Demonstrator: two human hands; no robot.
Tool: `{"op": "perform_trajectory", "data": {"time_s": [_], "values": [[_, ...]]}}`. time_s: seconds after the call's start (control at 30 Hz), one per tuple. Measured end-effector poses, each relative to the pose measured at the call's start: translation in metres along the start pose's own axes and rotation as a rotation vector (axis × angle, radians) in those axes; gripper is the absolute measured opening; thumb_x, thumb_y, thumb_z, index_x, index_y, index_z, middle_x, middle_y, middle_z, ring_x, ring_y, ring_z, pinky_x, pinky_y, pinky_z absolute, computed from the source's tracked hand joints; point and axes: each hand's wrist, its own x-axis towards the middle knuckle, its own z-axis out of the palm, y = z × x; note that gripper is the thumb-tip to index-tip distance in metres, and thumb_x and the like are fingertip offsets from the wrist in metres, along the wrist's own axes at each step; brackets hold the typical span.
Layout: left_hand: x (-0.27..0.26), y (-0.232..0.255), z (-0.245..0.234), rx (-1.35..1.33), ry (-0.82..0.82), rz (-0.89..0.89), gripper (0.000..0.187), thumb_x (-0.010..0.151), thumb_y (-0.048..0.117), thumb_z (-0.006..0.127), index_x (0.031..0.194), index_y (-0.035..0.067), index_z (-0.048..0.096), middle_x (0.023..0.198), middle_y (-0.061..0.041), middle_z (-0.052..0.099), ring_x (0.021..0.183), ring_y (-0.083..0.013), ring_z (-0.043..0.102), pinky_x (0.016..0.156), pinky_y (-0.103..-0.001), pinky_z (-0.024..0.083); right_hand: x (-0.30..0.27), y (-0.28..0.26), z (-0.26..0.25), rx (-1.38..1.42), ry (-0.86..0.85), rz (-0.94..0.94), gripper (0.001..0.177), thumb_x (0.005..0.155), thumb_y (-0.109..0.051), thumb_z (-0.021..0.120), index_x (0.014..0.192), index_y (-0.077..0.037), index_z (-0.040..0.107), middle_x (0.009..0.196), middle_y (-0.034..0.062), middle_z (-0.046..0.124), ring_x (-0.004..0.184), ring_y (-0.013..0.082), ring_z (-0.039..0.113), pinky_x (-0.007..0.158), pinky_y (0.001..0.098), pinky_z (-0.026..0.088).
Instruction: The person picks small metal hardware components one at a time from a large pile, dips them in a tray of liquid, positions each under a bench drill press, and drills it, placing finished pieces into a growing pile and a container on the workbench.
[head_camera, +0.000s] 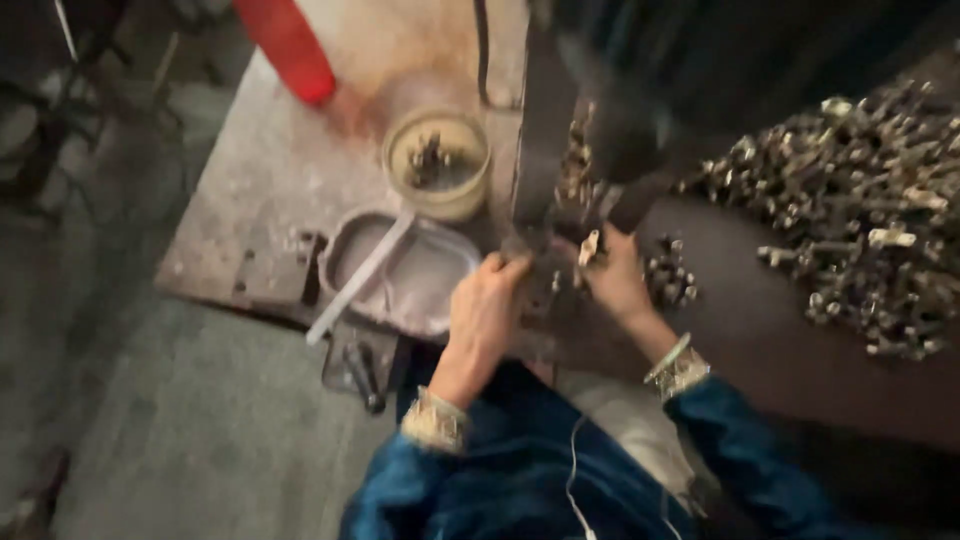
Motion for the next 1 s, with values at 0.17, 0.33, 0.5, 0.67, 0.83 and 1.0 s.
{"op": "perform_trajectory", "data": {"time_s": [0.17, 0.33, 0.5, 0.67, 0.83, 1.0], "values": [[0.01, 0.027, -0.01, -0.248, 0.122, 0.012, 0.025, 0.089, 0.015, 0.075, 0.112, 0.006, 0.073, 0.093, -0.014, 0.065, 0.083, -0.0362, 0.066, 0.069, -0.045, 0.053, -0.022, 0.009, -0.009, -0.336, -0.044, -0.262, 0.04, 0.085, -0.003, 0.075, 0.124, 0.001, 0.064, 0.085, 0.0162, 0.071, 0.073, 0.0282, 0.069, 0.063, 0.0391, 0.055], [0.036, -0.011, -0.024, -0.37, 0.151, 0.041, 0.019, 0.092, 0.017, 0.076, 0.108, 0.008, 0.074, 0.097, -0.012, 0.07, 0.088, -0.0305, 0.071, 0.076, -0.04, 0.057, -0.031, -0.007, -0.024, -0.427, -0.2, -0.385, 0.05, 0.082, -0.003, 0.076, 0.129, 0.001, 0.058, 0.1, 0.0208, 0.073, 0.093, 0.0348, 0.073, 0.077, 0.0428, 0.058], [0.047, -0.011, -0.054, -0.039, 0.484, -0.068, 0.041, 0.099, 0.006, 0.063, 0.14, -0.001, 0.062, 0.109, -0.017, 0.068, 0.095, -0.0323, 0.065, 0.077, -0.042, 0.054, -0.043, 0.008, -0.017, -0.681, -0.2, -0.62, 0.053, 0.069, 0.006, 0.072, 0.121, 0.0, 0.066, 0.121, 0.0266, 0.067, 0.104, 0.0391, 0.069, 0.087, 0.0418, 0.059], [-0.005, 0.007, 0.003, -0.1, 0.226, -0.072, 0.014, 0.093, 0.017, 0.074, 0.104, 0.008, 0.072, 0.094, -0.013, 0.069, 0.088, -0.0343, 0.067, 0.075, -0.046, 0.053, -0.047, 0.024, -0.016, -0.565, -0.127, -0.5, 0.044, 0.079, 0.003, 0.077, 0.122, -0.003, 0.068, 0.119, 0.0183, 0.072, 0.105, 0.0314, 0.073, 0.088, 0.0382, 0.059], [-0.007, 0.043, 0.003, -0.408, 0.162, -0.194, 0.037, 0.087, 0.021, 0.08, 0.118, 0.004, 0.069, 0.097, -0.015, 0.07, 0.077, -0.0318, 0.069, 0.07, -0.039, 0.056, -0.05, 0.051, -0.017, -0.286, 0.017, -0.211, 0.036, 0.086, 0.001, 0.078, 0.122, -0.003, 0.071, 0.111, 0.012, 0.078, 0.099, 0.0202, 0.076, 0.087, 0.0336, 0.06], [0.012, 0.044, -0.008, -0.597, 0.229, -0.096, 0.029, 0.087, 0.012, 0.079, 0.115, 0.006, 0.071, 0.102, -0.012, 0.073, 0.086, -0.0238, 0.076, 0.075, -0.031, 0.061, -0.051, -0.007, -0.003, 0.247, 0.051, -0.191, 0.042, 0.086, 0.0, 0.075, 0.126, -0.001, 0.06, 0.118, 0.0079, 0.07, 0.109, 0.0169, 0.069, 0.094, 0.0315, 0.057]]}}
